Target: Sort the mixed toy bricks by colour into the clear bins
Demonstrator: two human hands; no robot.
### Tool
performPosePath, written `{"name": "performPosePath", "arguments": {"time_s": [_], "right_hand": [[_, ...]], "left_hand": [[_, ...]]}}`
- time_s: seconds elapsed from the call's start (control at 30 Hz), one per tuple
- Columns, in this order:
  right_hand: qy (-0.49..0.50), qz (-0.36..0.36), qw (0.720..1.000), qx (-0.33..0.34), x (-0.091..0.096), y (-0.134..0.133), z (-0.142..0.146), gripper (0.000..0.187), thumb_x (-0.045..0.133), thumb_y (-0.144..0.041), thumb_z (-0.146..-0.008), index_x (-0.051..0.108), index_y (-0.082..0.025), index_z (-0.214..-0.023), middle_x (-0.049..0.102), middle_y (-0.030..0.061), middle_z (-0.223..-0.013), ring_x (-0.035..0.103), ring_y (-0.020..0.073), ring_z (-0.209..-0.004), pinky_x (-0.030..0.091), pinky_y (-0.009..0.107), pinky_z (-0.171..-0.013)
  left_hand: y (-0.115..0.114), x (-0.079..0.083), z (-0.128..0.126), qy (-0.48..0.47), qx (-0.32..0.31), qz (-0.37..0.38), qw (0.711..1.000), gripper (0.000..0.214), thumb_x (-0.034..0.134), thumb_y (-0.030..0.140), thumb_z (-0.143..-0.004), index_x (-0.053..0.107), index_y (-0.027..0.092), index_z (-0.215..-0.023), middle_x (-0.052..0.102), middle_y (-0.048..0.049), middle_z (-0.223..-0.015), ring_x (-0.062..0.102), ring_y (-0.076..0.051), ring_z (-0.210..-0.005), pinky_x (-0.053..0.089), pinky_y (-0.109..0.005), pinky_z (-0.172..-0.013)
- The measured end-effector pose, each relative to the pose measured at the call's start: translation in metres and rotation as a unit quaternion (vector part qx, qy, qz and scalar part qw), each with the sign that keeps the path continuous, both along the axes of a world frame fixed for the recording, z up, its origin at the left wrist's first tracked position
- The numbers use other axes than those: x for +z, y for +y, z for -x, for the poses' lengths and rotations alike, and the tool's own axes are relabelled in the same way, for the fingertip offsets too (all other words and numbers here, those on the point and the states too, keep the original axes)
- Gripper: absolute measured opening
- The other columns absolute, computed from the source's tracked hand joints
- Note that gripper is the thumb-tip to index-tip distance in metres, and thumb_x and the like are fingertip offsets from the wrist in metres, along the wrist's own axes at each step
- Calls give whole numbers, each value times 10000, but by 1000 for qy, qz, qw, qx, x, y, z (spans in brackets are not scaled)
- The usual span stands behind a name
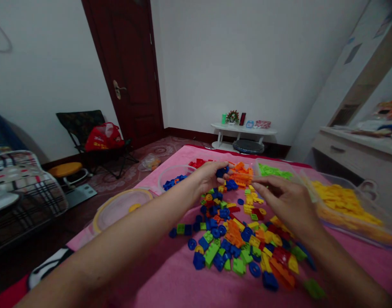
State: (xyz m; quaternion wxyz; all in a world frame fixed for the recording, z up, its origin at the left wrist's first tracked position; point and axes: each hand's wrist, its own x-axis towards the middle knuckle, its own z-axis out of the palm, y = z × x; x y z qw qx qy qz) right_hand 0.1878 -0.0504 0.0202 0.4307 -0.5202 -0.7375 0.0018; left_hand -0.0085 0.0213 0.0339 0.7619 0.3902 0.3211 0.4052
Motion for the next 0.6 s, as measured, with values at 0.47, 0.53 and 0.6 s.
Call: {"name": "performPosePath", "arguments": {"time_s": [0.47,0.53,0.6], "right_hand": [[-13,-9,1000,27,-4,4,-3,181,561,-382,-812,699,-267,-788,732,4,-780,683,203,-684,538,325,-664],[-17,-8,999,33,-5,4,-2,180,565,-381,-807,702,-267,-781,732,2,-777,684,204,-684,540,323,-653],[-26,2,999,41,-6,4,-1,186,567,-383,-805,708,-264,-780,732,2,-785,685,206,-693,541,322,-646]], "left_hand": [[37,21,132,671,-65,-409,615,159,666,110,-635,747,160,-763,703,-7,-680,603,-121,-636,407,-188,-593],[38,14,141,695,-67,-403,592,169,689,88,-582,751,182,-710,705,-2,-660,609,-130,-626,395,-188,-573],[36,9,144,707,-69,-395,583,170,709,109,-568,756,197,-706,708,-6,-660,613,-141,-620,387,-195,-559]]}}
